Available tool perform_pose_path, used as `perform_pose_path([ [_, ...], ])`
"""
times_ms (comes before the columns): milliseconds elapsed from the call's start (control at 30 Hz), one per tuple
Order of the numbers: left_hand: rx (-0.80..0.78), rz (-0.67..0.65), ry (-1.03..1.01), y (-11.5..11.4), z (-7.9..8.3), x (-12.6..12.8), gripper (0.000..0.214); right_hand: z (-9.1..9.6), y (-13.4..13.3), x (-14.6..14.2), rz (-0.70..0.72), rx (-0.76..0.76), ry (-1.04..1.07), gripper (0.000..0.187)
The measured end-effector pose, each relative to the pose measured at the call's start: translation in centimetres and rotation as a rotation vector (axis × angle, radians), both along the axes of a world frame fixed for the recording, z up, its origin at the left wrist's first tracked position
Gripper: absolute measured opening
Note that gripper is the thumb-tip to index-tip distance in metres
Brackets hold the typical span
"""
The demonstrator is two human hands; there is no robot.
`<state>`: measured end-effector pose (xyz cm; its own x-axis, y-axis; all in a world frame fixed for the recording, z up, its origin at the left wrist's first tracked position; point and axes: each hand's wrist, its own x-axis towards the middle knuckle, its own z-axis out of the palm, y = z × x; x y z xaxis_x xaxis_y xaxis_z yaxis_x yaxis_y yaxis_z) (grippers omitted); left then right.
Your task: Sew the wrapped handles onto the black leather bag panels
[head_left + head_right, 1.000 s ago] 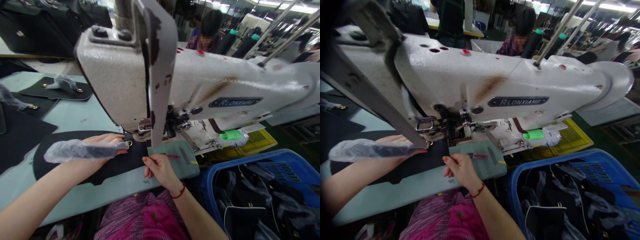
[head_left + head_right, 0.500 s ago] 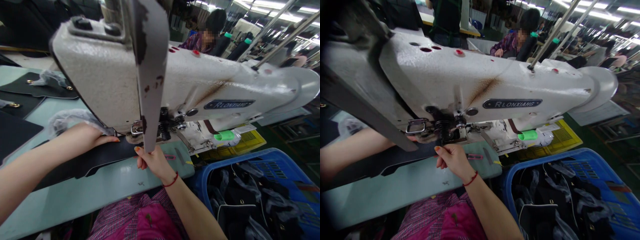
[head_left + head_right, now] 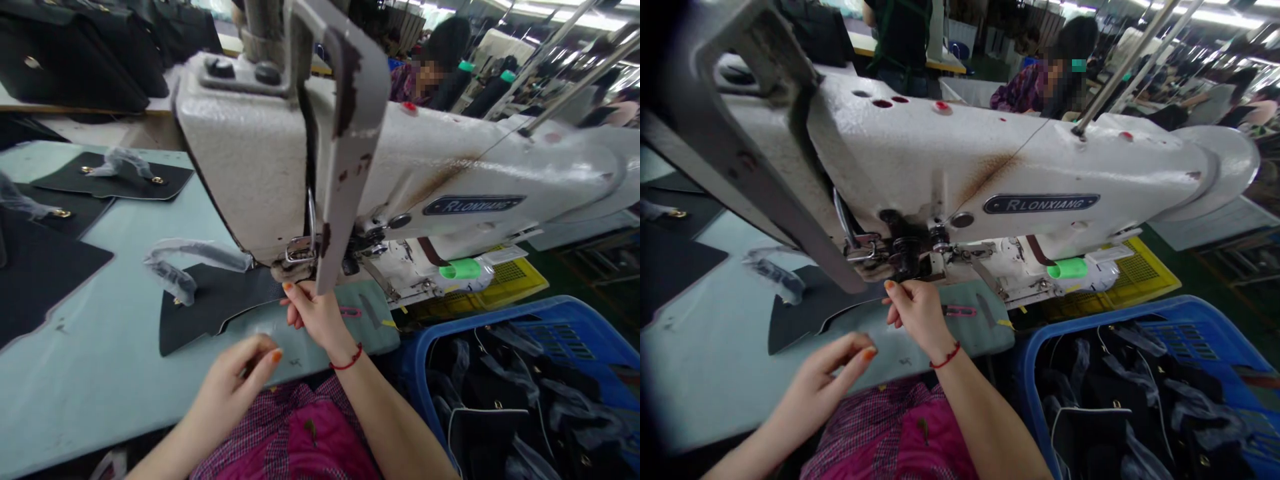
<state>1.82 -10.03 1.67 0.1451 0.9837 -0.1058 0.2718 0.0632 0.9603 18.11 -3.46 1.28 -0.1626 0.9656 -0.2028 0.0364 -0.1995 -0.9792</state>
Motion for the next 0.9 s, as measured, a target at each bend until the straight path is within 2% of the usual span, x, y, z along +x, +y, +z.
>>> perform_pose_path([
  [67, -0.269, 0.086, -0.383, -0.3, -1.9, 2.2, 0.032, -0.1, -0.1, 0.0, -0.007, 0.018, -0.020, 0.053],
  [100, -0.334, 0.137, -0.547, 0.2, -2.6, 3.0, 0.038, -0.1, -0.1, 0.0, -0.009, 0.029, -0.038, 0.052],
  [167, -0.375, 0.207, -0.766, 2.0, -3.1, 3.9, 0.049, -0.2, -0.1, 0.0, -0.013, 0.050, -0.070, 0.052],
  [200, -0.373, 0.228, -0.808, 2.9, -3.1, 4.1, 0.050, -0.2, -0.1, -0.1, -0.015, 0.061, -0.081, 0.052],
  [300, -0.403, 0.345, -0.787, 5.1, -2.7, 4.0, 0.042, -0.3, -0.1, -0.1, -0.021, 0.089, -0.103, 0.050],
  [400, -0.415, 0.412, -0.743, 5.8, -2.7, 3.6, 0.034, -0.1, -0.1, -0.2, -0.028, 0.111, -0.120, 0.047],
  [600, -0.414, 0.318, -0.696, 5.8, -2.8, 3.1, 0.040, -0.6, -2.3, 0.4, -0.030, 0.116, -0.039, 0.035],
  [767, -0.364, 0.158, -0.661, 6.1, -2.6, 2.9, 0.046, -3.3, -5.6, 1.2, -0.070, -0.016, -0.013, 0.029],
  [900, -0.351, 0.134, -0.677, 6.4, -2.6, 2.8, 0.044, -5.5, -7.2, 1.3, -0.091, -0.097, -0.025, 0.026],
])
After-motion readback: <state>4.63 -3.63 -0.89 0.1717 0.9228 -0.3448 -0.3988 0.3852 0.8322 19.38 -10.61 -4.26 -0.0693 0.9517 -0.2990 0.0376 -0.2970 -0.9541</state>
